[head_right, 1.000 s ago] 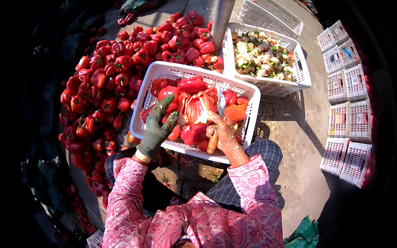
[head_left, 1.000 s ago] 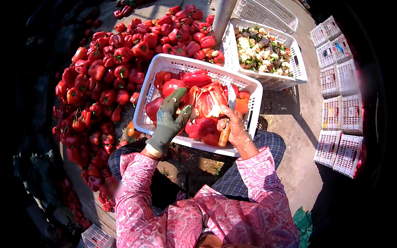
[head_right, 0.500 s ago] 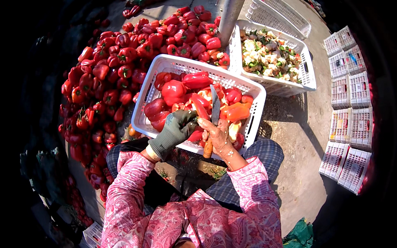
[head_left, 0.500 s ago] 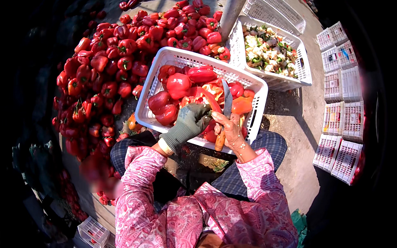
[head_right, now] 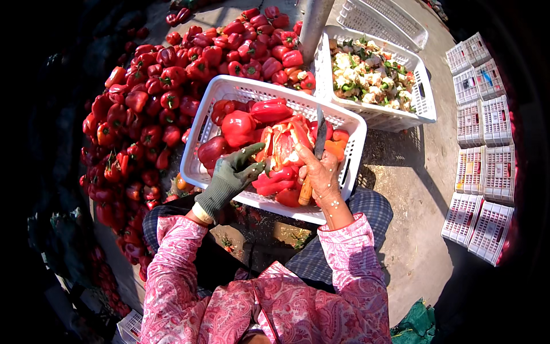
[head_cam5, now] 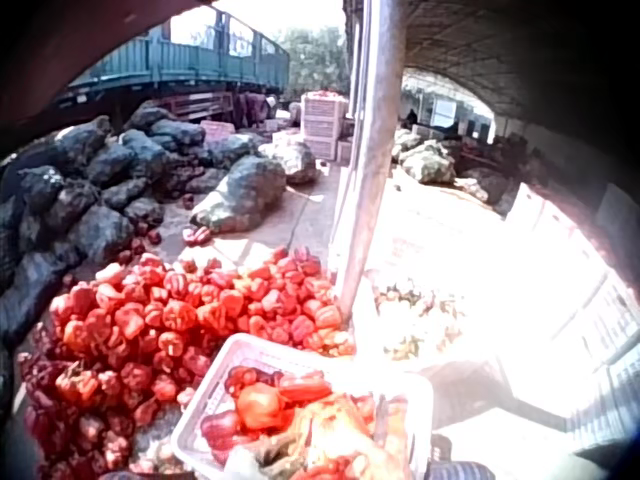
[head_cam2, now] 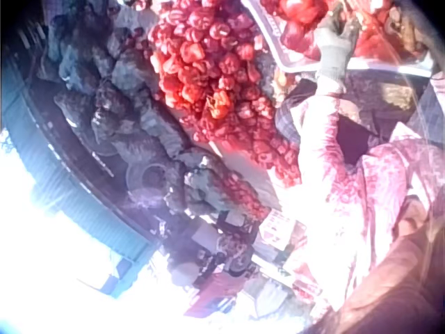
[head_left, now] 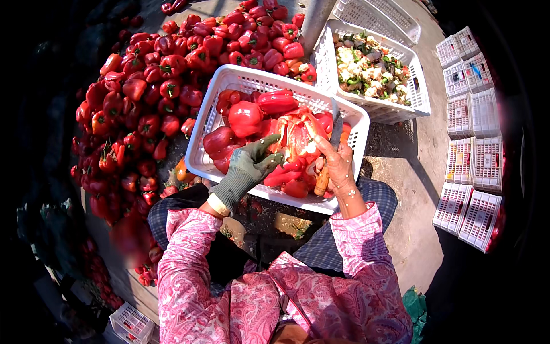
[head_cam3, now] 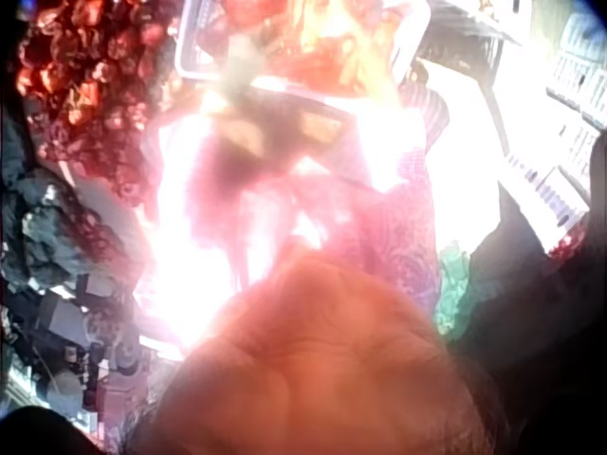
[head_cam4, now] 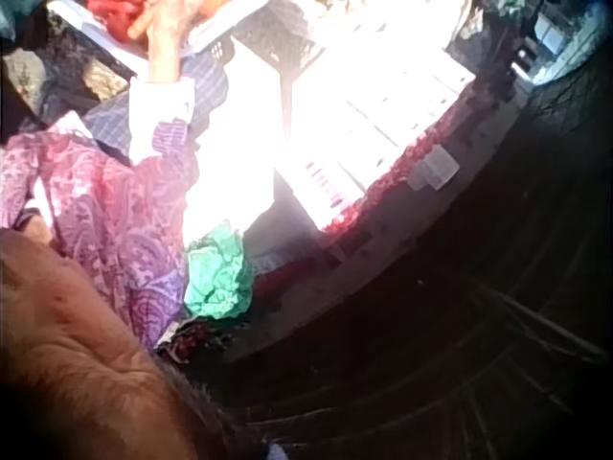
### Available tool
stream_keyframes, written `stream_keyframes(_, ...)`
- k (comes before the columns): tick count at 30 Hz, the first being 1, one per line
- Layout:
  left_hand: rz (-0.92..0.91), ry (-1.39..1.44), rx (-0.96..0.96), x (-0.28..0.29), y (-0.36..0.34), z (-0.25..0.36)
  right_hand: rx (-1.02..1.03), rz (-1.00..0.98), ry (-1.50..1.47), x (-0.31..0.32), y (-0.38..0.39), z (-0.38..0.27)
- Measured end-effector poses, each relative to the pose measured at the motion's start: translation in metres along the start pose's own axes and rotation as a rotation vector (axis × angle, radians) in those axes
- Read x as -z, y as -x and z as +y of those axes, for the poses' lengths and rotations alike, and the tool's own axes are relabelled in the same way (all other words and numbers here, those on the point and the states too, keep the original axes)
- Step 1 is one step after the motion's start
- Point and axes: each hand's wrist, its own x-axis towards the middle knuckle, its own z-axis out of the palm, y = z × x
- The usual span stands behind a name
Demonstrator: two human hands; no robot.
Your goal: The person sits cross-legged and uses a knife to cut red bell peppers, removing stems and seeds. The cut peppers are placed into a white basket, while the discarded parts are placed into a separate basket.
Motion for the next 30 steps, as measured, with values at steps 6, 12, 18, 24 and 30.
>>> stream_keyframes(6, -0.085, -1.064, -0.043, -0.015, -0.009, -0.029, -0.104, -0.068, -0.034, -0.009, 0.006, 0.004)
stream_keyframes(12, -0.078, -0.816, 0.053, -0.022, -0.016, -0.032, -0.22, -0.054, -0.16, 0.005, -0.003, 0.012)
stream_keyframes(18, -0.09, 0.102, 0.288, -0.018, -0.018, -0.028, 0.016, -0.157, 0.28, 0.0, 0.002, 0.016)
stream_keyframes(24, -0.118, 0.127, 0.294, -0.022, -0.01, -0.023, -0.009, -0.239, 0.376, -0.01, 0.0, 0.04)
stream_keyframes(30, -0.124, 0.078, 0.258, -0.017, -0.002, -0.012, -0.074, -0.247, 0.204, -0.02, 0.005, 0.049)
